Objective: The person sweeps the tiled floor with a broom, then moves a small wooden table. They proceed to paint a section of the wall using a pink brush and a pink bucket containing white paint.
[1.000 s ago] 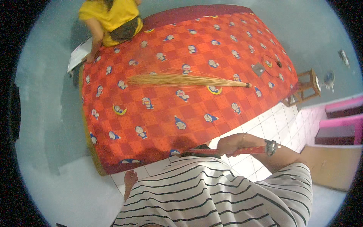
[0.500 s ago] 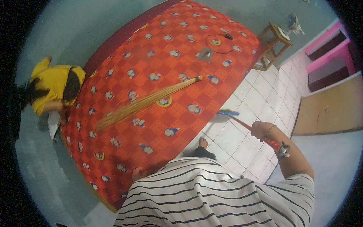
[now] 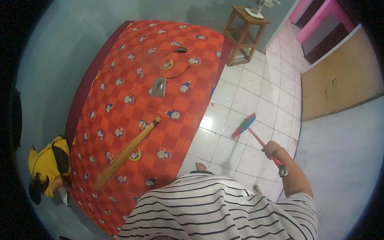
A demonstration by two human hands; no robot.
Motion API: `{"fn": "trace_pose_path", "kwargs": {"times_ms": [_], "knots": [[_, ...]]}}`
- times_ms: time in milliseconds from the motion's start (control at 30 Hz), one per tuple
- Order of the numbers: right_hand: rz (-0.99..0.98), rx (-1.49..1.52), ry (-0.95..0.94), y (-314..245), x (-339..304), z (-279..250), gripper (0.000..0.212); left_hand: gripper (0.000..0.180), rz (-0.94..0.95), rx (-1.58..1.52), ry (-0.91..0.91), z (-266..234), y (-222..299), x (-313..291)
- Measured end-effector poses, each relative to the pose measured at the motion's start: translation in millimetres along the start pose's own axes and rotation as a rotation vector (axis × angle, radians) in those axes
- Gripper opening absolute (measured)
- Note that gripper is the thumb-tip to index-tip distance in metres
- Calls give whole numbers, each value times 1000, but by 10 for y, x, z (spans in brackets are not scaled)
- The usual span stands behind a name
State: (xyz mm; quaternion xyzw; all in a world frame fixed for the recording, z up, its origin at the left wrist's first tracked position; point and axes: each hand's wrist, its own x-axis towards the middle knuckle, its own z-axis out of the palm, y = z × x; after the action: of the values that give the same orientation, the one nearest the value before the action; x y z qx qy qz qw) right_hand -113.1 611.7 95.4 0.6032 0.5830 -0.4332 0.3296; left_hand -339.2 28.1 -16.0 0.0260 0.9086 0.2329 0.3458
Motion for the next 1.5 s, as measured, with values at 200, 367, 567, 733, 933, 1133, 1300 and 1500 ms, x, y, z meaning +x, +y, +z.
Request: {"fn": "trace_pose_path", "kwargs": {"times_ms": [200,367,567,733,933,1133,1300,1500], "knots": [[124,191,-16,161,-22,8,17,32,-99,138,-273,-390,403,479],[133,177,102,293,-308,-81,21,31,-78,331,-460,-690,1160,974],[128,-9,137,270,-241,-269,21,22,240,-44,-379,-335,2309,1918],[80,-11,169,232,87,-938,26,23,386,62,-108,-91,3383,2170],[103,42,69,-87,325,-1904,22,39,330,259,-10,471,3921,2429],[-350,-199,14,-659,281,-2304,30,53,233,655,-82,769,4716,2546],[-198,107,-458,-1524,799,-2110,62,67,-49,821,-373,742,5147,2880],[-191,476,-415,-1538,1939,-1536,23,65,35,824,-597,606,5085,3095]]}}
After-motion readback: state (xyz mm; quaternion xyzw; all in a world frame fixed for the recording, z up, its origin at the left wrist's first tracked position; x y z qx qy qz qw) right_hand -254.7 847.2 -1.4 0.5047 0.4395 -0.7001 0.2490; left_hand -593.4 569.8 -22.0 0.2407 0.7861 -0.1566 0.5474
